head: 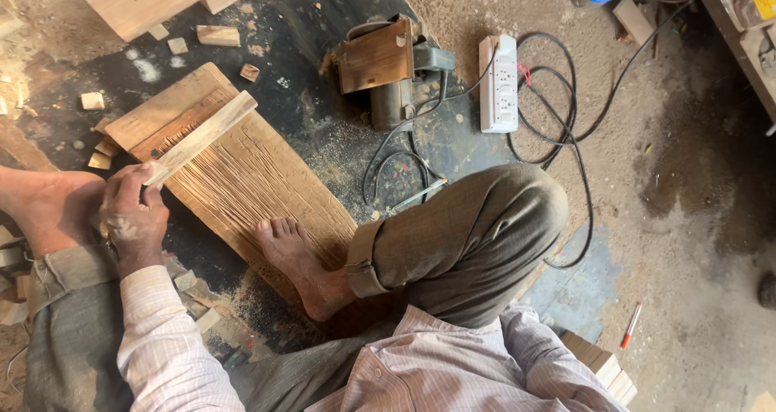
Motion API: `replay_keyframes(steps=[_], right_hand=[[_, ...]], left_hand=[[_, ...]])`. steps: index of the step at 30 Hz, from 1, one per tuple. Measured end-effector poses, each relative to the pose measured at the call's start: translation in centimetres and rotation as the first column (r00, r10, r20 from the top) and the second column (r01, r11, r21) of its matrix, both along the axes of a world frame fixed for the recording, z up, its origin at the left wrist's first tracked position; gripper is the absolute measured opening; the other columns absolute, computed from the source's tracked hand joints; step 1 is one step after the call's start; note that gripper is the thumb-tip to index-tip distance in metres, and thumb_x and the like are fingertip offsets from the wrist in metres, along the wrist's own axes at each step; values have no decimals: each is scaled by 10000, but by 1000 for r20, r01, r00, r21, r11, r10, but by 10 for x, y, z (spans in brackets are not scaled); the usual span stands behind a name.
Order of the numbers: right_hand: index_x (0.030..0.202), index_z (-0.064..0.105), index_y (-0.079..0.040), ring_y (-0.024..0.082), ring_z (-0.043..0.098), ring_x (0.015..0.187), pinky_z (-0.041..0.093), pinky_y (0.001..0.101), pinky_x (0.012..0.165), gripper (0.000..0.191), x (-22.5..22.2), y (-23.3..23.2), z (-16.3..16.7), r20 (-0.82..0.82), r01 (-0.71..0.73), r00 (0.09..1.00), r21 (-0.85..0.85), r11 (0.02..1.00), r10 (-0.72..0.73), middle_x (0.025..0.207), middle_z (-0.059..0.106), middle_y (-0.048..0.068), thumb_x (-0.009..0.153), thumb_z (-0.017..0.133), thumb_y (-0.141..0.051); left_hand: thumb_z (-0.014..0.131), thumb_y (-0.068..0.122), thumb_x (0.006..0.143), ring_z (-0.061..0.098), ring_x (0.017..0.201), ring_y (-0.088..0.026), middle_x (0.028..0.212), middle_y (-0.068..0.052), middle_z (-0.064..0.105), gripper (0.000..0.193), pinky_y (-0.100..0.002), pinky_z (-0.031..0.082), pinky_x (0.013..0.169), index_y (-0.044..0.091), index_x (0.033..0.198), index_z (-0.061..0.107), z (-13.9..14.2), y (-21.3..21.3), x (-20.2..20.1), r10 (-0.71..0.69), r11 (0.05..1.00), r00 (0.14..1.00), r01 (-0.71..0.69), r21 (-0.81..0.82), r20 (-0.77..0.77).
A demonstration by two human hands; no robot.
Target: The person sits on the ground and cuts small wood blocks from thin wooden strips using a handheld circular saw, bracing the strip against a board with their foot. They mark a strip with a pencil, saw off pieces one at a time, and set the cut blocks aside among a pile of finished blocks.
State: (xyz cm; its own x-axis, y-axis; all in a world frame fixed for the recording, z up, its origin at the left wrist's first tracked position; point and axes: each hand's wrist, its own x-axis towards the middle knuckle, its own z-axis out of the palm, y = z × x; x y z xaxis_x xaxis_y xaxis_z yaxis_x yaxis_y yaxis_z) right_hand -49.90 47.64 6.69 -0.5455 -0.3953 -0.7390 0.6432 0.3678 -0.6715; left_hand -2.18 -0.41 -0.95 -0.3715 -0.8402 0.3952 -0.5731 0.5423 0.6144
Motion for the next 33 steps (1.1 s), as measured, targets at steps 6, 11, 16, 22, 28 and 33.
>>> replay_keyframes(steps=[6, 11, 16, 22, 28, 33], right_hand=[[1325, 592, -8, 213, 646, 1017, 542, 352, 878, 346, -2, -6, 8, -4, 13, 1000, -2, 1000, -13, 1157, 683, 130, 1081, 631, -251], [1342, 579, -14, 221, 640, 1045, 539, 366, 898, 371, -2, 1, 20, -6, 8, 1000, 1, 1000, -8, 1182, 675, 132, 1074, 627, -267], [1359, 567, -20, 230, 634, 1074, 535, 379, 917, 397, 14, 15, 11, 55, 30, 998, 7, 1000, -30, 1207, 668, 134, 1068, 622, -283], [1379, 552, -26, 240, 626, 1109, 531, 395, 941, 427, 21, 40, 2, 92, 82, 992, -7, 997, -81, 1238, 659, 136, 1059, 617, -302], [1400, 537, -33, 250, 618, 1143, 527, 411, 964, 458, 12, 46, 1, 93, 122, 989, -46, 991, -118, 1268, 650, 139, 1051, 612, -321], [1417, 524, -39, 258, 612, 1172, 524, 425, 983, 484, 16, 35, -5, 103, 98, 990, -45, 994, -93, 1293, 642, 141, 1045, 608, -337]], left_hand=[[715, -179, 879, 697, 1173, -335, 1228, -164, 713, 298, -417, 585, 1039, -14, 1122, 660, 5, 2, -2, -11, 1000, 1000, 11, 28, -8], [726, -165, 887, 700, 1180, -341, 1234, -163, 716, 292, -428, 588, 1049, -4, 1123, 663, -3, 1, 1, -2, 1000, 1000, 2, 25, 14], [716, -154, 912, 679, 1168, -346, 1253, -172, 695, 269, -413, 575, 1055, -14, 1127, 635, -20, -5, 12, -69, 998, 996, 69, 0, 51], [649, -166, 875, 668, 1158, -347, 1251, -179, 679, 302, -407, 566, 1050, -37, 1146, 623, -20, -2, 11, -89, 996, 993, 88, 13, 82], [678, -170, 868, 674, 1140, -347, 1246, -193, 679, 310, -398, 586, 972, -45, 1148, 629, -8, 0, -2, -60, 997, 994, 55, 50, 95], [651, -179, 846, 677, 1157, -332, 1239, -184, 682, 323, -397, 597, 1038, -44, 1138, 621, -10, 2, 1, -64, 998, 994, 64, 2, 92]])
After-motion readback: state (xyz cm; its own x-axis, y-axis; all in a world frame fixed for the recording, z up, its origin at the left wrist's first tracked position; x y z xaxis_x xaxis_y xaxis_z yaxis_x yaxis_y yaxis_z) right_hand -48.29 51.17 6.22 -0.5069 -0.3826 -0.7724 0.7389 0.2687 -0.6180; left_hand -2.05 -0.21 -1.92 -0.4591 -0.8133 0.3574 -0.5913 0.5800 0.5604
